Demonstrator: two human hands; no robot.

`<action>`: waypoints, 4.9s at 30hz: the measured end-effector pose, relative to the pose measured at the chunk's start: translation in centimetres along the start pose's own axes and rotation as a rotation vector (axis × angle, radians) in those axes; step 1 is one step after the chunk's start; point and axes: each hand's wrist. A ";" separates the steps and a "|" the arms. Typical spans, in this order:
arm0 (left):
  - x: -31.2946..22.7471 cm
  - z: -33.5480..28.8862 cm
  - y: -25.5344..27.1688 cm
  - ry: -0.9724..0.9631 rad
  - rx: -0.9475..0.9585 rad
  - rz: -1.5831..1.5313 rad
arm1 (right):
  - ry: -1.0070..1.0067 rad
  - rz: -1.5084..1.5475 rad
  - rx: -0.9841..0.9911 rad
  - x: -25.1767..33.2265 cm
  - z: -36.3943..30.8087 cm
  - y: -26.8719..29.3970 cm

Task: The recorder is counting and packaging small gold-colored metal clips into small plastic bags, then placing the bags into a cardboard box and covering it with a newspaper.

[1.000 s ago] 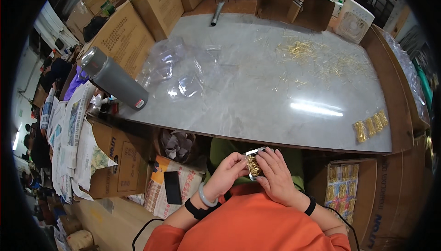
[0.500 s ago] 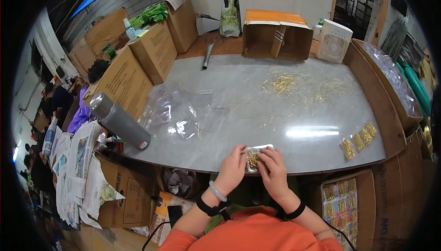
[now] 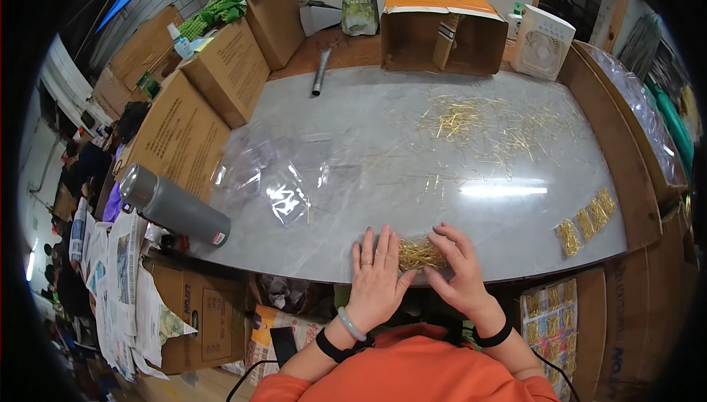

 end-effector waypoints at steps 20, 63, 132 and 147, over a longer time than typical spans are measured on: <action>0.2 3.1 -0.1 -0.264 -0.055 -0.258 | -0.254 -0.235 -0.213 -0.4 -2.5 0.3; -0.2 2.9 -1.5 -0.260 -0.228 -0.296 | -0.530 -0.045 -0.153 -1.3 1.5 1.3; 2.3 1.2 -2.0 -0.095 -0.227 -0.600 | -0.092 -0.612 0.187 1.6 5.0 -2.3; 1.8 1.5 -1.1 -0.134 -0.245 -0.487 | -0.080 -0.283 0.125 0.5 3.7 1.4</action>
Point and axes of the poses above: each hand's wrist, its own z-axis towards the middle knuckle, its own y-axis out of the back of the hand, x = y × z, and after that the axes turned 3 degrees about x, right-handed
